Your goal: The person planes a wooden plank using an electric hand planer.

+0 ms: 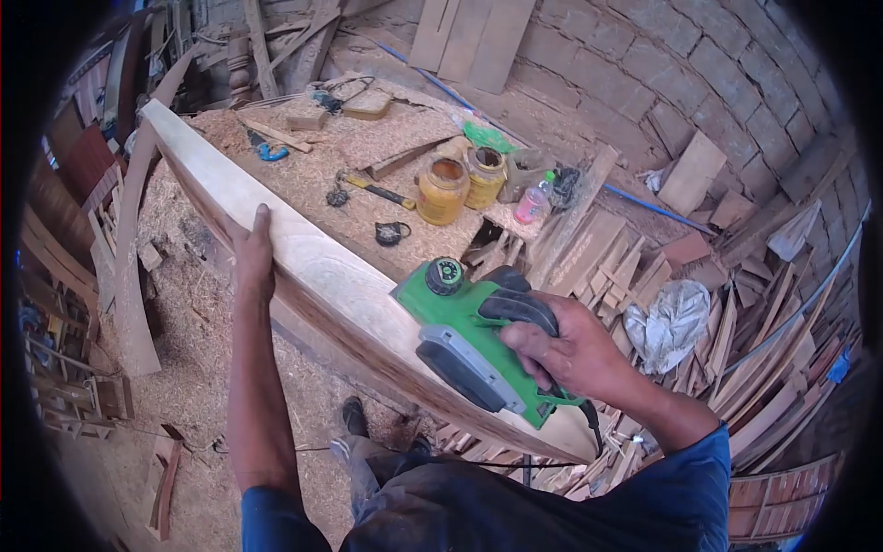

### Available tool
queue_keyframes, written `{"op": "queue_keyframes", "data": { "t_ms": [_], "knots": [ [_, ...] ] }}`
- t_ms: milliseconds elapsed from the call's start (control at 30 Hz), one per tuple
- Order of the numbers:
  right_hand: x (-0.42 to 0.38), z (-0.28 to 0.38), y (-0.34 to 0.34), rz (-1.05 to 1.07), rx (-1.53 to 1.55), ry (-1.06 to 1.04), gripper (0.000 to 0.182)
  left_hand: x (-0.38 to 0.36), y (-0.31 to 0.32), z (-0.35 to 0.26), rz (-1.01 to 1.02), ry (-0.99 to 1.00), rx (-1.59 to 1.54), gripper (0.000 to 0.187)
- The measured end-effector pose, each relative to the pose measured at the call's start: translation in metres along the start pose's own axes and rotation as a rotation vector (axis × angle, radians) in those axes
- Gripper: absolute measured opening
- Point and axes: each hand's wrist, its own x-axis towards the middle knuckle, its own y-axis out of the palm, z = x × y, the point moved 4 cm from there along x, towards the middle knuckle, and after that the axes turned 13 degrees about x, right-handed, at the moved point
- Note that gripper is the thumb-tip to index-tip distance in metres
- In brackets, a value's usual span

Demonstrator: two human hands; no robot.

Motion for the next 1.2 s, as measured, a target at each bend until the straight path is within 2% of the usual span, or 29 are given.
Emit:
{"op": "queue_keyframes", "data": {
  "t_ms": [133,167,267,300,400,500,567,600,633,667,767,833,900,967,1067,1167,1200],
  "knots": [
    [0.039,0.019,0.027,0.019,0.010,-0.006,0.056,0.011,0.004,0.018,0.065,0.020,-0.334,0.087],
    [0.048,0.023,0.034,0.023,0.023,-0.004,0.056,0.013,0.005,0.025,0.057,0.008,-0.371,0.076],
    [0.075,0.037,0.051,0.025,0.019,-0.022,0.056,-0.005,0.003,0.004,0.128,-0.189,-0.508,0.074],
    [0.084,0.039,0.055,0.033,0.012,-0.025,0.056,-0.006,0.003,0.005,0.134,-0.160,-0.462,0.077],
    [0.108,0.046,0.068,0.043,0.004,-0.031,0.055,0.006,0.006,0.026,0.136,-0.116,-0.607,0.085],
    [0.125,0.055,0.082,0.025,-0.006,-0.057,0.054,0.007,0.007,0.034,0.139,-0.180,-0.727,0.091],
    [0.128,0.058,0.085,-0.015,-0.032,-0.040,0.053,-0.017,-0.004,0.037,0.151,-0.195,-0.595,0.094],
    [0.128,0.060,0.086,0.029,-0.063,-0.064,0.049,-0.034,0.001,0.043,0.186,-0.215,-0.531,0.096],
    [0.128,0.062,0.085,0.057,-0.095,-0.079,0.047,-0.055,0.004,0.068,0.138,-0.269,-0.423,0.095],
    [0.128,0.061,0.086,0.055,-0.070,-0.094,0.050,-0.087,0.003,0.065,0.181,-0.306,-0.330,0.090],
    [0.134,0.049,0.084,-0.011,-0.142,-0.118,0.059,-0.212,0.021,0.065,0.511,-0.442,-0.120,0.075],
    [0.131,0.050,0.081,-0.006,-0.138,-0.133,0.065,-0.292,0.032,0.072,1.041,-0.394,0.020,0.071],
    [0.120,0.054,0.079,-0.002,-0.076,-0.115,0.068,-0.353,0.041,0.020,1.721,-0.212,0.185,0.088],
    [0.115,0.050,0.075,0.003,-0.033,-0.124,0.070,-0.401,0.055,-0.025,1.823,0.053,0.141,0.096],
    [0.128,0.043,0.079,0.013,0.018,-0.161,0.068,-0.459,0.100,-0.038,1.795,0.408,0.113,0.089],
    [0.128,0.041,0.075,0.021,0.051,-0.199,0.064,-0.500,0.141,-0.041,1.883,0.380,0.044,0.099],
    [0.129,0.041,0.074,0.036,0.027,-0.249,0.067,-0.517,0.148,-0.035,1.919,0.352,0.016,0.095]
  ]
}}
